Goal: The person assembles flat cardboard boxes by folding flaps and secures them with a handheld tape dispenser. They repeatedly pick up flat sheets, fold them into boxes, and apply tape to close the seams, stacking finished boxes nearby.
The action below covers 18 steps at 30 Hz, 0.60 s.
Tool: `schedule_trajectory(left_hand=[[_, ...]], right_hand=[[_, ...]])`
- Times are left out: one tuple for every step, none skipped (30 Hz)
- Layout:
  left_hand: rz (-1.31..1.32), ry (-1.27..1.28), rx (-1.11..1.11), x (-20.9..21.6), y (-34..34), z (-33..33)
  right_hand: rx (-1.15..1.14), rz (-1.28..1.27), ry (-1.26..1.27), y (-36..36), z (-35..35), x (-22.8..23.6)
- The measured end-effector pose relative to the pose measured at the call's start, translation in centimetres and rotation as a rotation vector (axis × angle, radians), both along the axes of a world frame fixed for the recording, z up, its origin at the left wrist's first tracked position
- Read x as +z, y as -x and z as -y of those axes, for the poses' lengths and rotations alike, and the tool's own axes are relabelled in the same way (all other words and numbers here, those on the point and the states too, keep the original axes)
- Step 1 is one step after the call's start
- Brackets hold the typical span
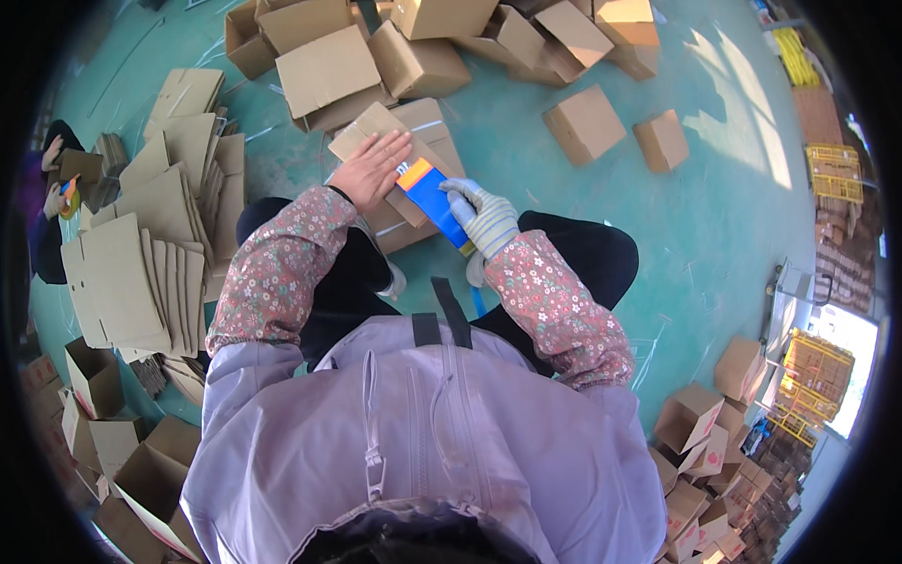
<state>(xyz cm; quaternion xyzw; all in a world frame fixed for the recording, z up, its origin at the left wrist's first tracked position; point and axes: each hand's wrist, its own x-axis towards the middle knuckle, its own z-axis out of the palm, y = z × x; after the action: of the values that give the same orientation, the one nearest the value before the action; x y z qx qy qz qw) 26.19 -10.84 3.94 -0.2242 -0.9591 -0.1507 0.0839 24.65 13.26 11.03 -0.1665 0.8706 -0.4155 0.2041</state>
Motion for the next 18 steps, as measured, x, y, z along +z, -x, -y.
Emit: schedule_trajectory(left_hand=[[-0.018, -0.007, -0.014, -0.1, 0.0, 0.1], [-0.028, 0.031, -0.025, -0.3, 0.0, 0.4], [0.006, 0.059, -0.016, -0.4, 0.0, 0.6], [0.008, 0.075, -0.016, -0.6, -0.1, 0.7], [0.034, 0.118, -0.002, -0.7, 0.0, 0.8], [0.033, 0.099, -0.024, -0.9, 0.1, 0.7], [0.002, 0.074, -0.047, -0.9, 0.1, 0.7], [-0.001, 0.077, -0.065, -0.8, 0.3, 0.6], [-0.017, 0.073, -0.095, -0.6, 0.3, 0.5], [0.005, 0.069, -0.087, -0.4, 0.5, 0.3], [0.009, 0.059, -0.09, 0.0, 0.4, 0.2], [0.053, 0.082, -0.072, 0.4, 0.3, 0.0], [0.027, 0.05, -0.105, 0.8, 0.0, -0.4], [0.038, 0.046, -0.116, 1.1, -0.7, -1.0], [0.09, 0.081, -0.114, 1.2, -1.5, -1.8], [0.105, -0.034, -0.168, 1.2, -2.6, -3.0], [0.104, -0.089, -0.097, 1.1, -3.3, -4.1], [0.099, -0.14, -0.025, 0.9, -4.0, -5.1]], right_hand=[[0.01, -0.016, -0.007, -0.2, -0.4, -0.3], [0.017, -0.019, 0.057, -0.4, -0.9, -0.5], [0.018, -0.017, 0.015, -0.7, -1.5, -0.7], [0.039, -0.033, 0.005, -1.1, -2.4, -0.9], [0.046, -0.051, -0.011, -1.5, -3.3, -0.9], [-0.089, 0.131, -0.027, -2.2, -3.9, -1.1], [-0.043, 0.056, 0.028, -2.6, -4.3, -1.4], [-0.041, 0.017, 0.021, -3.0, -4.7, -1.7], [-0.026, -0.01, 0.011, -3.3, -4.8, -1.9], [-0.027, -0.024, 0.026, -3.2, -5.0, -2.1], [-0.046, -0.001, 0.011, -3.3, -5.1, -2.2], [-0.052, 0.008, 0.02, -3.3, -5.0, -2.4], [-0.058, 0.02, 0.028, -3.2, -5.0, -2.6], [-0.06, -0.009, 0.027, -3.2, -5.0, -2.7], [-0.063, -0.036, 0.025, -3.2, -5.0, -2.9], [-0.065, -0.061, 0.021, -3.2, -5.0, -3.1], [-0.076, -0.065, 0.03, -3.2, -5.0, -3.3], [-0.086, -0.074, 0.038, -3.3, -5.0, -3.5]])
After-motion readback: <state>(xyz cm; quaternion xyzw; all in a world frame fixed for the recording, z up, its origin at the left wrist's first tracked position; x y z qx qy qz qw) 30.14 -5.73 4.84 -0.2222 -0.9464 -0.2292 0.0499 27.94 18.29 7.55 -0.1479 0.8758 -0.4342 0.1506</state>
